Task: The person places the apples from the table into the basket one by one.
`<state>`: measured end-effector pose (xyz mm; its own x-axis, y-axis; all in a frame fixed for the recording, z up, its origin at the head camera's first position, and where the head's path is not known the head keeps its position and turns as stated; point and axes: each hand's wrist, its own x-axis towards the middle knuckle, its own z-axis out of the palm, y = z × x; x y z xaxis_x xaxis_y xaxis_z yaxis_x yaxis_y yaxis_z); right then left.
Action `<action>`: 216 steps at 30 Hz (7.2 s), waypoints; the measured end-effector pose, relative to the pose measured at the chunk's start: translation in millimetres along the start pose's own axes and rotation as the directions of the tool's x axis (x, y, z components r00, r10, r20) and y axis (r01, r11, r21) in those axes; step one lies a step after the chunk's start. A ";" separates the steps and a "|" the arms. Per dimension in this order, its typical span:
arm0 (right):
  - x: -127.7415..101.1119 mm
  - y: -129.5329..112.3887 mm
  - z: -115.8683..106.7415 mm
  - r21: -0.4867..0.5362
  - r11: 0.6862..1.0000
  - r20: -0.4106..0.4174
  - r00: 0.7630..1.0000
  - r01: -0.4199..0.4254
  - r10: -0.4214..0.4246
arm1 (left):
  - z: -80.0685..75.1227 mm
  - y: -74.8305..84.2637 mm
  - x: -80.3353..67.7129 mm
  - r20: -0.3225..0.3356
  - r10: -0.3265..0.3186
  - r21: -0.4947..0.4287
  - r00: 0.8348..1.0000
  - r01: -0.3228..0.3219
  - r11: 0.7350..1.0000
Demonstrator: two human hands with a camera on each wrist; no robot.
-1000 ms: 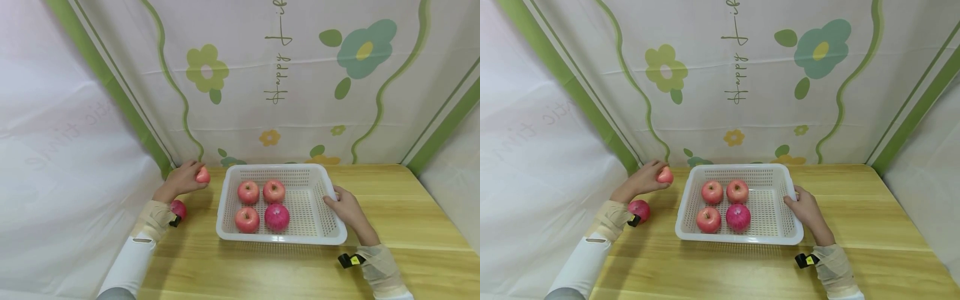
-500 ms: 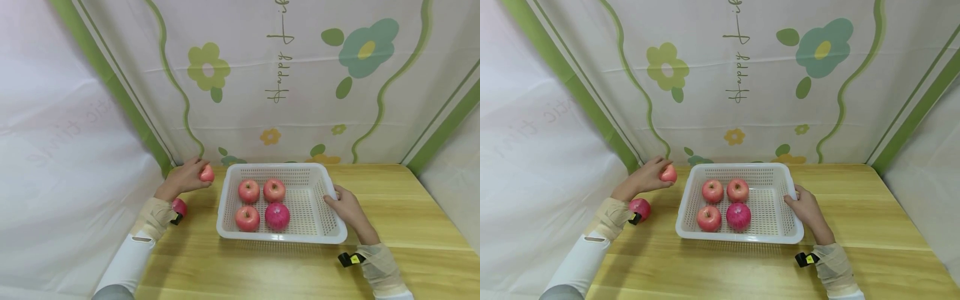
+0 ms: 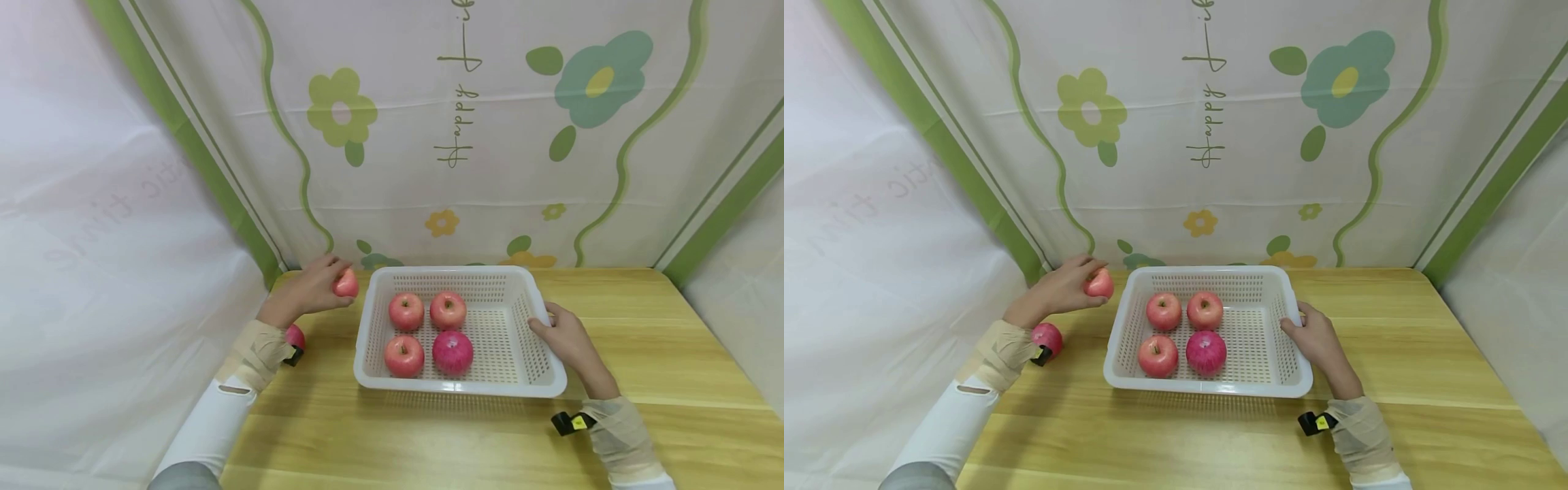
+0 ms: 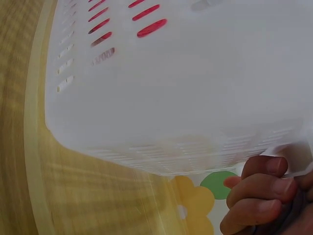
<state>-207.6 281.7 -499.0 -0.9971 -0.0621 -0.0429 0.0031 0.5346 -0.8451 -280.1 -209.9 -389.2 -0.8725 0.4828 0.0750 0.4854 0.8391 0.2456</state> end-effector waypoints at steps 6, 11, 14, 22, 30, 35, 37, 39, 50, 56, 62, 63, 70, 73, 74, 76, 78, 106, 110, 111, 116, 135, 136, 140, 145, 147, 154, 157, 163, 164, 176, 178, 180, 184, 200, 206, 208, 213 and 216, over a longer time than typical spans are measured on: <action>-0.5 -0.7 -0.3 0.001 1.000 0.003 1.000 -0.013 0.013 | 0.0 5.7 2.3 0.002 0.017 0.004 1.000 -0.017 1.000; -0.4 -0.2 -0.1 -0.002 1.000 -0.001 1.000 -0.016 0.016 | 1.1 10.3 4.8 0.000 0.026 0.025 1.000 -0.026 0.999; -0.1 0.3 0.2 -0.008 1.000 -0.008 1.000 -0.009 0.009 | 1.5 12.8 6.6 0.006 0.029 0.040 1.000 -0.029 0.999; 0.4 0.5 0.2 -0.009 1.000 -0.011 1.000 0.007 -0.007 | -0.1 17.8 10.2 0.010 0.018 0.030 1.000 -0.019 0.999; 0.2 1.2 0.4 -0.002 1.000 -0.012 1.000 0.018 -0.018 | -0.5 22.6 15.0 0.004 0.019 -0.005 1.000 -0.019 1.000; 0.6 2.2 1.1 0.012 1.000 -0.009 1.000 0.016 -0.016 | 1.2 27.6 19.1 0.018 0.019 0.015 1.000 -0.019 1.000; 0.7 2.3 1.7 0.017 1.000 -0.009 1.000 0.013 -0.013 | 1.7 30.0 20.3 0.021 0.022 0.018 1.000 -0.022 1.000; 0.7 2.0 1.7 0.017 1.000 -0.010 1.000 0.012 -0.011 | 1.9 32.1 21.5 0.025 0.026 0.014 0.999 -0.026 1.000; 0.0 1.2 4.1 0.017 1.000 -0.021 1.000 0.015 -0.015 | 4.7 38.1 27.0 0.030 0.067 0.029 0.997 -0.068 0.997; -0.2 1.3 3.9 0.012 1.000 -0.021 1.000 0.021 -0.021 | 6.6 44.3 30.7 0.010 0.097 0.022 0.995 -0.097 0.995; -0.3 1.6 3.7 0.019 1.000 -0.015 1.000 0.018 -0.017 | 8.7 50.5 34.2 0.023 0.104 0.005 0.994 -0.104 0.995; -0.3 1.5 3.4 0.019 1.000 -0.013 1.000 0.016 -0.016 | 8.6 51.7 34.6 0.026 0.104 0.000 0.994 -0.104 0.995; 0.2 1.6 2.0 0.014 1.000 -0.004 1.000 -0.001 0.001 | 8.6 57.1 38.6 0.029 0.114 0.017 0.993 -0.114 0.993; 0.6 2.0 2.5 0.012 1.000 -0.007 1.000 0.000 0.000 | 9.0 59.1 40.5 0.027 0.117 0.028 0.993 -0.118 0.993; 0.7 2.1 2.6 0.014 1.000 -0.007 1.000 0.001 -0.001 | 9.2 59.8 41.3 0.027 0.121 0.027 0.992 -0.122 0.992; 0.7 2.1 1.8 0.015 1.000 -0.006 1.000 0.003 -0.003 | 9.8 61.7 42.9 0.026 0.128 0.027 0.991 -0.128 0.991; 0.7 2.2 0.9 0.015 1.000 -0.004 1.000 0.005 -0.005 | 10.2 63.9 44.5 0.029 0.127 0.026 0.991 -0.128 0.991; 1.3 3.1 -1.3 0.029 1.000 0.005 1.000 0.000 0.000 | 15.8 81.4 64.7 0.062 0.129 0.026 0.990 -0.131 0.991; 1.1 2.4 -0.3 0.030 1.000 0.000 1.000 0.003 -0.003 | 17.0 83.9 67.1 0.067 0.132 0.031 0.989 -0.134 0.990; 1.1 2.4 0.1 0.032 0.999 -0.001 1.000 0.002 -0.002 | 17.4 84.5 67.7 0.069 0.132 0.033 0.989 -0.135 0.990; 1.1 2.4 1.0 0.039 0.999 -0.002 1.000 -0.001 0.001 | 19.0 87.3 69.5 0.081 0.130 0.040 0.988 -0.134 0.990; 0.2 1.8 0.2 0.021 1.000 0.000 1.000 0.008 -0.008 | 27.6 99.8 79.4 0.077 0.189 -0.017 0.979 -0.188 0.982; 0.2 2.0 0.0 0.021 1.000 0.001 1.000 0.009 -0.009 | 28.3 100.5 80.0 0.079 0.187 -0.019 0.979 -0.186 0.982; 0.0 2.1 -0.5 0.018 1.000 -0.001 1.000 0.012 -0.012 | 30.8 104.3 82.1 0.083 0.184 -0.023 0.979 -0.183 0.983; -0.3 1.1 -0.1 0.022 1.000 -0.004 1.000 0.009 -0.009 | 33.5 108.9 84.8 0.094 0.180 -0.010 0.979 -0.180 0.984; -0.6 0.3 -0.3 0.022 1.000 -0.006 1.000 0.008 -0.008 | 34.5 110.5 85.9 0.099 0.181 -0.010 0.979 -0.181 0.983; -0.8 -0.5 -0.6 0.029 1.000 -0.002 1.000 0.008 -0.008 | 38.5 115.2 88.2 0.099 0.200 0.001 0.975 -0.202 0.979; -0.3 0.9 -0.4 0.023 1.000 -0.006 1.000 0.008 -0.007 | 40.4 117.6 89.3 0.106 0.205 0.003 0.973 -0.206 0.978; 1.0 3.3 -0.2 0.013 1.000 -0.010 1.000 0.011 -0.011 | 45.2 121.4 91.8 0.127 0.195 -0.006 0.973 -0.196 0.981; 1.1 3.4 -0.1 0.013 1.000 -0.009 1.000 0.012 -0.012 | 45.5 122.3 91.8 0.132 0.192 -0.006 0.973 -0.192 0.981; 0.7 1.5 -0.5 0.030 0.999 -0.004 1.000 0.009 -0.009 | 50.7 129.1 96.9 0.102 0.273 0.018 0.957 -0.276 0.961; 0.6 1.6 -0.2 0.030 0.999 -0.003 1.000 0.011 -0.011 | 52.0 130.2 97.4 0.093 0.300 0.031 0.950 -0.303 0.952; 0.6 2.1 0.3 0.026 1.000 -0.004 1.000 0.011 -0.011 | 53.6 131.2 98.0 0.089 0.315 0.042 0.945 -0.320 0.947; 0.5 2.7 0.6 0.023 1.000 -0.004 1.000 0.013 -0.013 | 56.2 134.2 99.3 0.091 0.318 0.055 0.944 -0.324 0.944; 1.0 2.6 1.3 0.019 1.000 -0.009 1.000 0.005 -0.005 | 63.1 149.9 108.8 0.115 0.315 0.050 0.942 -0.322 0.945; 1.0 2.9 1.8 0.013 1.000 -0.009 1.000 0.010 -0.010 | 67.1 153.9 113.0 0.139 0.301 0.043 0.944 -0.309 0.950; 1.0 3.0 1.6 0.012 1.000 -0.011 1.000 0.012 -0.012 | 67.4 156.6 113.7 0.138 0.311 0.043 0.940 -0.319 0.947; 1.2 3.5 0.8 0.011 1.000 -0.013 1.000 0.013 -0.013 | 68.6 163.4 117.4 0.146 0.326 0.053 0.934 -0.337 0.940; 1.3 3.7 0.4 0.012 1.000 -0.009 1.000 0.009 -0.009 | 69.2 167.1 119.3 0.157 0.330 0.059 0.931 -0.342 0.938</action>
<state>-208.9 283.3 -502.4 -0.9978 -0.0594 -0.0307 -0.0050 0.5239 -0.8518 -299.2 5.2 -406.1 -0.6431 0.7657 -0.0010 0.7572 0.6362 0.1478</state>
